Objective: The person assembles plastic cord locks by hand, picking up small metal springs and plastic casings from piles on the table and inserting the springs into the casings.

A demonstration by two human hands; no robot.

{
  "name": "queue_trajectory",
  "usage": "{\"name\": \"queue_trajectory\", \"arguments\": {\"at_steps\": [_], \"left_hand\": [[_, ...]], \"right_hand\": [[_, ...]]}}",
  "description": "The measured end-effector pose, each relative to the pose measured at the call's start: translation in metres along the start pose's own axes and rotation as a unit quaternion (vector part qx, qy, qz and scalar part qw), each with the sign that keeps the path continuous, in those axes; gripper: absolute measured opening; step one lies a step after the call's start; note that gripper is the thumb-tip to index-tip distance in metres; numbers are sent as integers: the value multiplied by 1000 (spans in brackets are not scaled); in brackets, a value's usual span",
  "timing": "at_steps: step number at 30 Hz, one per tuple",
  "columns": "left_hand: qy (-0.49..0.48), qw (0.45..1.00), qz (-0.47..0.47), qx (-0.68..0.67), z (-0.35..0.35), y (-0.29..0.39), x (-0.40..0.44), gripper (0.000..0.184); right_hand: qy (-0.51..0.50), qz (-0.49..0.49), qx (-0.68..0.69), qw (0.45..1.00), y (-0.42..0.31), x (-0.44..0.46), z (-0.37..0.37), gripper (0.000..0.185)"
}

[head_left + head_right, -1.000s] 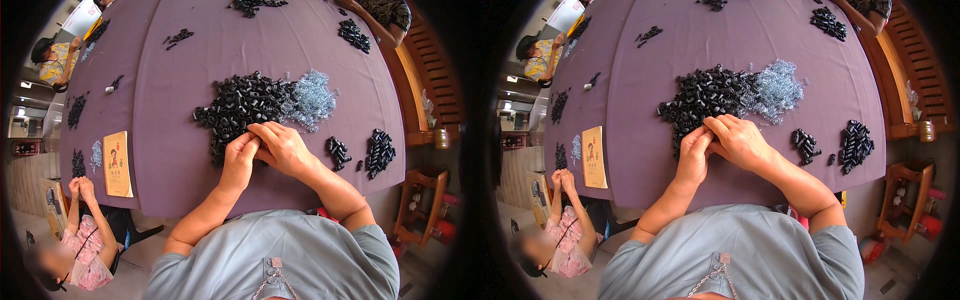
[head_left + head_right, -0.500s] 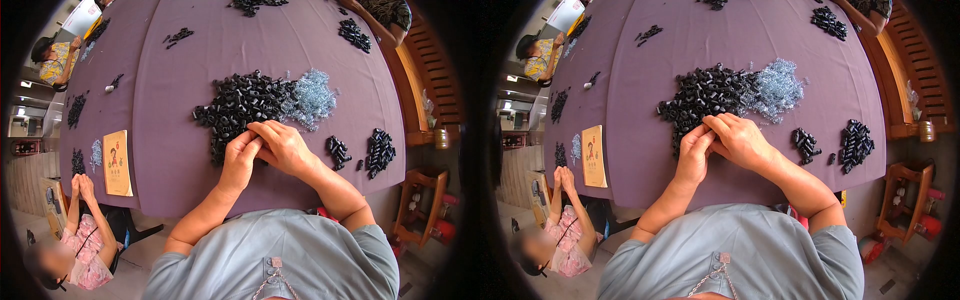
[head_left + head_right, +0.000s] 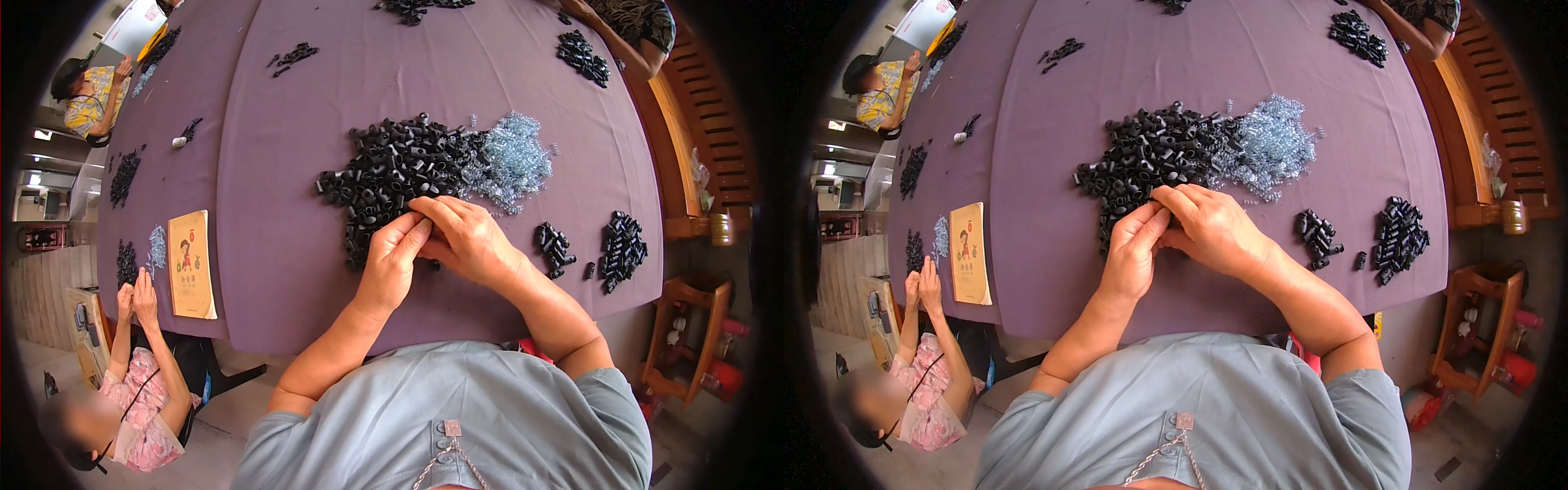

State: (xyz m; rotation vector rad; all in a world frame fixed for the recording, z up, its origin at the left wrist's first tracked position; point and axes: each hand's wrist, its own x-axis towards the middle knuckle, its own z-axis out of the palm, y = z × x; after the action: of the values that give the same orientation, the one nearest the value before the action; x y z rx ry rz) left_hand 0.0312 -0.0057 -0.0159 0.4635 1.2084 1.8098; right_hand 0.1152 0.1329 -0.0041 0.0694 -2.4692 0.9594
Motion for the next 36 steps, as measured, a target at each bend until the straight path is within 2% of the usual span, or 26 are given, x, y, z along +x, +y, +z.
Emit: {"name": "queue_trajectory", "arguments": {"at_steps": [16,25,27,30,36], "left_hand": [[13,1000,-5,8,2,-2,-2,24],[5,1000,-18,18,1,1,-4,25],[-1,999,-26,21,-2,1,-4,25],[10,999,21,26,4,2,-3,24],[-3,999,26,-25,4,-1,-4,25]], "right_hand": [[-47,30,27,998,-4,1,-2,45],[-56,25,-4,998,-6,-1,-1,45],[-43,24,-5,999,-8,-1,0,46],[-15,11,-10,1000,-9,0,-1,48],[29,-13,-4,1000,-4,2,-2,53]]}}
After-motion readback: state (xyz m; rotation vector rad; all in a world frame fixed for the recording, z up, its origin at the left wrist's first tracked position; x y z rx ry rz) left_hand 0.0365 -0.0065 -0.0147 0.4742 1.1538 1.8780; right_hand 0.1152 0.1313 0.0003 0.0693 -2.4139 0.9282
